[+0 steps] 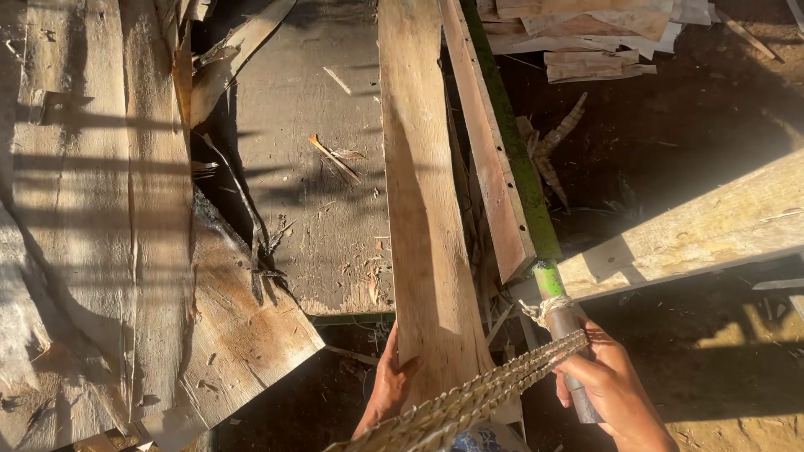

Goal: Cutting thin sheets of wood using a manual wood shear machine.

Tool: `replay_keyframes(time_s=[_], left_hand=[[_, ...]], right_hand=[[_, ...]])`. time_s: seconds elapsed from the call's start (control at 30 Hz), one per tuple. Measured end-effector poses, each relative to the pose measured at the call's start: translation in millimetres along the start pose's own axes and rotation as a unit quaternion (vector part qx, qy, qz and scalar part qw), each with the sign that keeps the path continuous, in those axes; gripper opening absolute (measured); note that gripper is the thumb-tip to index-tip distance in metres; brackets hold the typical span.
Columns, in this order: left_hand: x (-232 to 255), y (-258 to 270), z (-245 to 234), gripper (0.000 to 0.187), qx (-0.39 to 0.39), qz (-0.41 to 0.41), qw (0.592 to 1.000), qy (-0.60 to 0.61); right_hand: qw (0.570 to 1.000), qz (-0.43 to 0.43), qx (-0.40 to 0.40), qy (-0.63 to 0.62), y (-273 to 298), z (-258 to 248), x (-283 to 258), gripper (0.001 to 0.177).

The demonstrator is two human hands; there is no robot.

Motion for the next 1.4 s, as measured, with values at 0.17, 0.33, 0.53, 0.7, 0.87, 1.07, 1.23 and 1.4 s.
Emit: replay_keyframes(time_s=[0.17, 0.33, 0.53, 0.7, 0.87, 1.07, 1.23, 1.4], left_hand=[[-22, -14, 9, 0.088, 0.018, 0.022, 0.999, -0.038], [-41, -37, 6, 0.088, 0.02, 0.054, 0.998, -0.04], [5, -48, 14, 0.086, 0.01, 0.066, 0.995, -0.08], [12, -68, 8, 0.086, 0.006, 0.076, 0.992, -0.096], [-12, -71, -2, 0.087, 0.012, 0.075, 0.992, -0.097], [-5, -83, 3, 0.088, -0.01, 0.079, 0.995, -0.06], [18, -122, 9, 0.089, -0.028, 0.095, 0.993, -0.059], [54, -196, 12, 0.094, 0.017, 0.071, 0.994, -0.087]], right_hand=[[1.0, -0.011, 0.012, 0.019, -8, 9, 21, 0.036], [0.998, -0.028, 0.005, 0.051, -15, 10, 31, 0.036], [0.998, 0.0, 0.018, 0.063, 1, 11, 4, 0.044], [0.997, 0.009, 0.016, 0.076, -2, 8, 9, 0.043], [0.991, 0.038, 0.015, 0.131, -23, 16, 60, 0.042], [0.984, 0.052, -0.001, 0.172, -62, 20, 117, 0.039], [0.974, 0.078, 0.004, 0.214, -22, 16, 47, 0.034], [0.968, 0.072, 0.033, 0.239, -9, 19, 15, 0.036]])
Point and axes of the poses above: each hand's wrist, its own y-axis away from the middle knuckle, its own z-axis out of the palm, x = y × z, the point moved 6 cm from there along -y, towards the middle knuckle, and after that the axes turned 2 degrees about y, right-handed, at the moved point
